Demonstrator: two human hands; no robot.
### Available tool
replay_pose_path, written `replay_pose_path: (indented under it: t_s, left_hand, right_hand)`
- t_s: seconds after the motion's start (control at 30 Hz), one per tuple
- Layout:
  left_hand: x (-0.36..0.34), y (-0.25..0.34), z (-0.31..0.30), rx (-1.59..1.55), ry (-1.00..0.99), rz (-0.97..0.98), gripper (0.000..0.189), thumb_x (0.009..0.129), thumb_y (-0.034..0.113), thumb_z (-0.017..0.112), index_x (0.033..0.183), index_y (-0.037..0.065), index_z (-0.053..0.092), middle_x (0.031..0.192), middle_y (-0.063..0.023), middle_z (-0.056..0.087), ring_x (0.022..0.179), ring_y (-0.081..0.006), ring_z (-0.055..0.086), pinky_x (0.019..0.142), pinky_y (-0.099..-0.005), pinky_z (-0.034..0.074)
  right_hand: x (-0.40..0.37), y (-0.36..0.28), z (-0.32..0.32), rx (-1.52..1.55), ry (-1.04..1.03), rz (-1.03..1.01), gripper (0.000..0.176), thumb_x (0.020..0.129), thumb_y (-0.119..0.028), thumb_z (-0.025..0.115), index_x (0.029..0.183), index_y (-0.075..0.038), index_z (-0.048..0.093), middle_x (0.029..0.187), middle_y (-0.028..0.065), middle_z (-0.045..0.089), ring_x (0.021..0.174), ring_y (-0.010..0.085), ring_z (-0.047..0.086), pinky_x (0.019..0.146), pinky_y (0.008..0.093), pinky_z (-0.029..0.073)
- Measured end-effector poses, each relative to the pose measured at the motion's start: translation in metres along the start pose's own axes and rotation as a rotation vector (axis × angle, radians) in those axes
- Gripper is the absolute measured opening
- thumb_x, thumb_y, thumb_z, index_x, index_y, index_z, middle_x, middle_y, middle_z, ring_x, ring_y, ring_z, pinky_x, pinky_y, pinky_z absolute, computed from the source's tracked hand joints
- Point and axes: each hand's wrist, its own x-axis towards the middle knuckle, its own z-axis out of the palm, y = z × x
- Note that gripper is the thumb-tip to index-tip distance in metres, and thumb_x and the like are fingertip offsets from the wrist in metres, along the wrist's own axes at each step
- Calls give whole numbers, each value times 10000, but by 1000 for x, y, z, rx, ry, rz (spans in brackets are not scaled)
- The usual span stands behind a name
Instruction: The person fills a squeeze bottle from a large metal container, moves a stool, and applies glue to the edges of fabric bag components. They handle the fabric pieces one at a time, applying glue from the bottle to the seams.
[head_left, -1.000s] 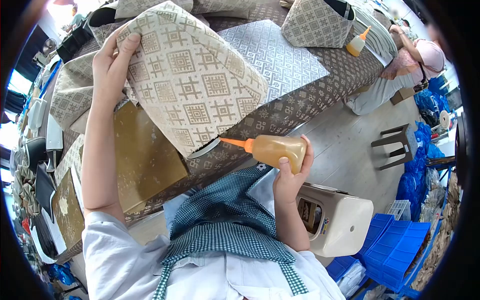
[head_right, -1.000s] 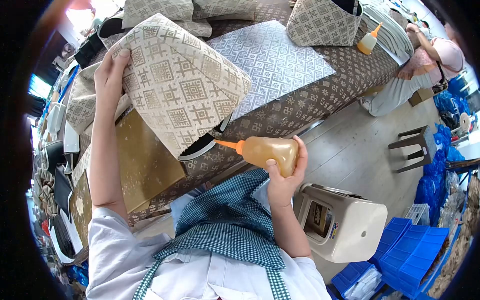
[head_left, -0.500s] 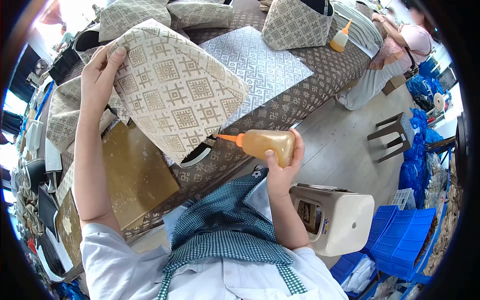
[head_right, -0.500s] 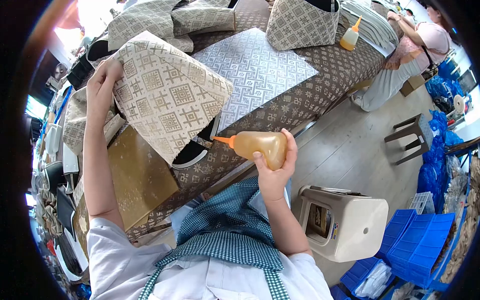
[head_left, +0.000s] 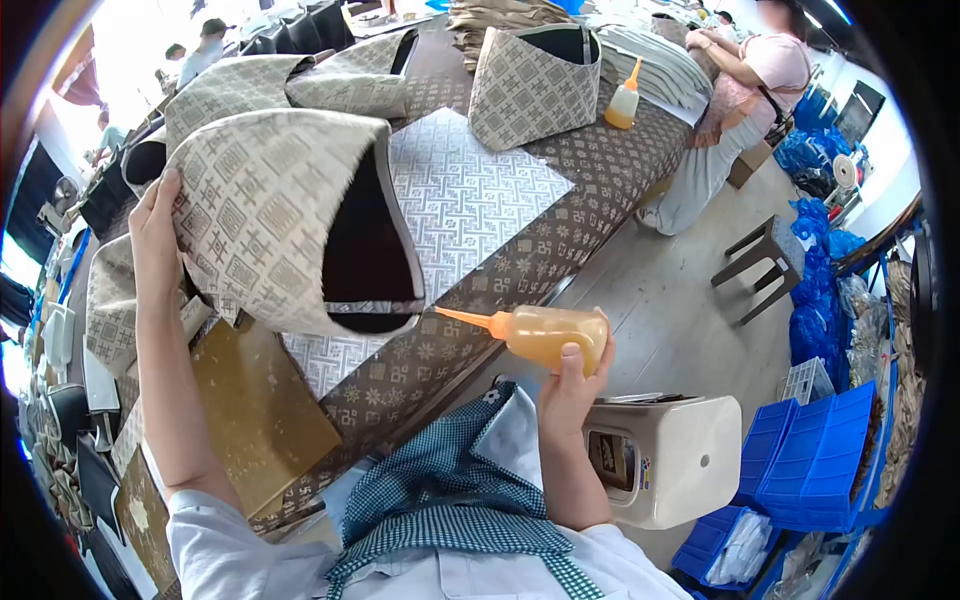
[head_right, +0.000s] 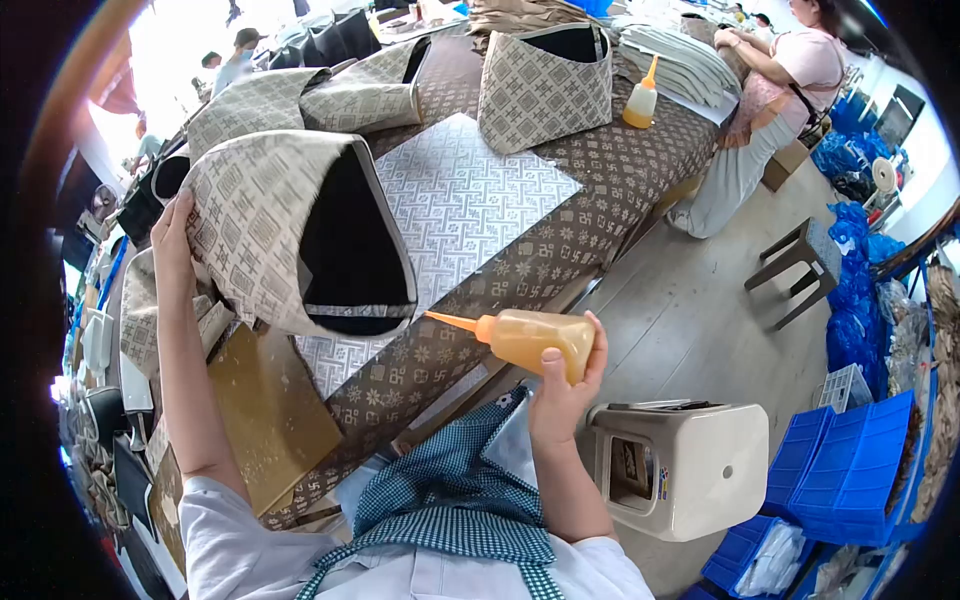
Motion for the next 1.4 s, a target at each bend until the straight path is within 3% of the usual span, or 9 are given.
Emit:
replay_pose_path:
  t_s: [0.07, 0.17, 0.33, 0.53, 0.7, 0.93, 1.07, 1.23, 1.4]
  left_hand:
    - [13, -33, 2, -323, 111, -190, 360, 963, 271, 568, 1131, -40, 638, 942, -48, 672, 783, -105, 617, 710, -231, 482]
    - [1, -77, 51, -743, 46, -284, 384, 995, 233, 478, 1259, -39, 541, 1199, -125, 617, 1076, -200, 594, 948, -330, 462]
    - [-69, -118, 199, -917, -247, -632, 302, 996, 212, 439, 1155, -25, 539, 1081, -133, 652, 859, -227, 662, 607, -332, 577]
    - [-99, -113, 340, -1028, -146, -831, 268, 966, 120, 413, 1190, -4, 493, 1101, -149, 626, 933, -272, 639, 763, -442, 577]
    - [-85, -102, 385, -1005, -198, -802, 307, 955, 52, 388, 1243, -52, 397, 1084, -220, 624, 884, -327, 692, 645, -384, 593]
    - [-75, -100, 353, -875, -286, -787, 399, 900, 5, 469, 1281, -47, 363, 1125, -209, 595, 919, -315, 674, 646, -402, 574]
    - [-79, -91, 284, -664, -277, -607, 758, 836, 171, 637, 1459, -21, 250, 1196, -189, 566, 935, -238, 637, 731, -354, 532]
    - [-61, -130, 146, 315, -228, 112, 717, 769, 109, 641, 1427, 69, 358, 1332, -195, 456, 1203, -324, 489, 998, -447, 419]
    - [-70, -156, 27, 1425, -145, 153, 594, 767, 153, 644, 1338, 144, 484, 1360, -157, 424, 1305, -327, 366, 1024, -579, 330]
  right_hand:
    - [3, -15, -6, 58, 24, -47, 657, 849, -170, 683, 1395, -38, 344, 1220, 82, 494, 1102, 204, 538, 982, 356, 453]
    - [11, -23, -31, 98, 47, -119, 689, 874, -270, 679, 1404, -13, 322, 1210, 107, 512, 1107, 221, 550, 978, 375, 466]
    - [16, -38, -42, 96, 123, -167, 680, 890, -282, 658, 1408, -3, 317, 1224, 113, 518, 1086, 225, 569, 958, 369, 479]
    - [15, -47, -61, 62, 173, -179, 711, 873, -305, 669, 1404, 10, 317, 1226, 112, 512, 1103, 225, 559, 960, 366, 475]
    - [19, -45, -68, 56, 176, -161, 726, 858, -308, 671, 1407, 4, 315, 1230, 124, 505, 1116, 227, 551, 958, 372, 478]
    - [20, -33, -65, 0, 132, -132, 658, 899, -410, 611, 1390, -38, 378, 1261, 122, 521, 1123, 236, 574, 884, 367, 532]
    - [20, -27, -59, 32, 113, -114, 608, 913, -395, 611, 1369, -50, 402, 1275, 136, 528, 1130, 260, 585, 884, 384, 553]
    - [16, -18, -47, 46, 72, -70, 610, 910, -392, 618, 1365, -46, 405, 1274, 136, 528, 1129, 257, 585, 884, 383, 553]
    - [9, -13, -41, 65, 34, -48, 611, 908, -389, 625, 1361, -41, 408, 1273, 135, 529, 1127, 254, 585, 884, 383, 554]
